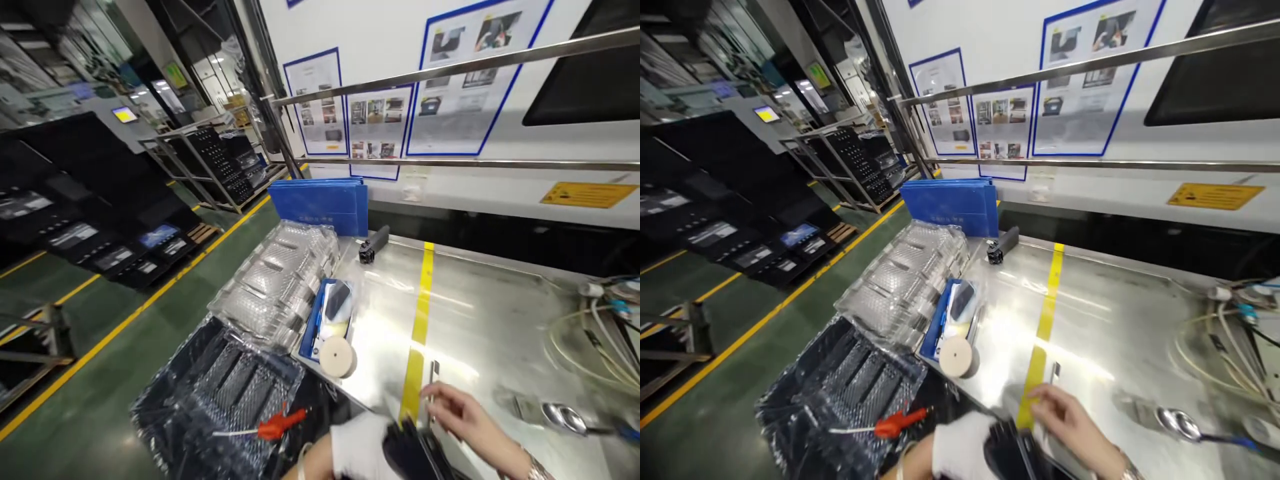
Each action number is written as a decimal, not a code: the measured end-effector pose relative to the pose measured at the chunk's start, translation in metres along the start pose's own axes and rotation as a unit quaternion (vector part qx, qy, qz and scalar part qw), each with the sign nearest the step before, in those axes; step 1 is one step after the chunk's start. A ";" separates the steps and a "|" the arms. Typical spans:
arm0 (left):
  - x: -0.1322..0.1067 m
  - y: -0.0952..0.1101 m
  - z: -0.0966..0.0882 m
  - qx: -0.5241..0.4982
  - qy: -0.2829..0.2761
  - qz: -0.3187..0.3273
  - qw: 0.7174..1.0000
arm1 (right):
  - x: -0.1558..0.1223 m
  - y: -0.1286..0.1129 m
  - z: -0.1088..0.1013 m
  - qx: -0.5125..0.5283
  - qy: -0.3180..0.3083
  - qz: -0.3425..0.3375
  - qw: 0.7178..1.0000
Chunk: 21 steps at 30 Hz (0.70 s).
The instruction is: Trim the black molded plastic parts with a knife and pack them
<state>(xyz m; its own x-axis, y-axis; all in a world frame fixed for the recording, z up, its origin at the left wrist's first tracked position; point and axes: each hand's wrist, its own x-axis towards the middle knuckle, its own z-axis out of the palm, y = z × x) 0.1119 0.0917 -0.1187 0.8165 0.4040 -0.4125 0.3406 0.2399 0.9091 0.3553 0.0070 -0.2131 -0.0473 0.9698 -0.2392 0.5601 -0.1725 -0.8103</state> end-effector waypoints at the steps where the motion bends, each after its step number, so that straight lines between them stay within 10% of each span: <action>1: -0.010 0.004 -0.003 -0.045 0.044 -0.006 0.998 | 0.006 0.016 -0.003 -0.021 0.000 0.000 1.000; 5: -0.052 0.033 -0.010 -0.144 0.244 0.015 0.959 | 0.022 0.080 0.011 -0.133 -0.001 -0.027 0.991; 11: -0.104 0.072 0.001 -0.117 0.336 0.008 0.935 | 0.038 0.134 0.038 -0.254 -0.005 -0.017 0.967; 21: -0.148 0.080 0.028 -0.131 0.394 0.060 0.908 | 0.039 0.096 0.043 -0.142 0.008 0.120 0.982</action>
<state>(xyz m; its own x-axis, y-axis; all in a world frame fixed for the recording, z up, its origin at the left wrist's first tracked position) 0.0311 0.0266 0.0164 0.2191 0.9223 -0.3184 0.0636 0.3121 0.9479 0.3720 0.0204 -0.3230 0.1268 0.9098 -0.3951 0.7623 -0.3443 -0.5481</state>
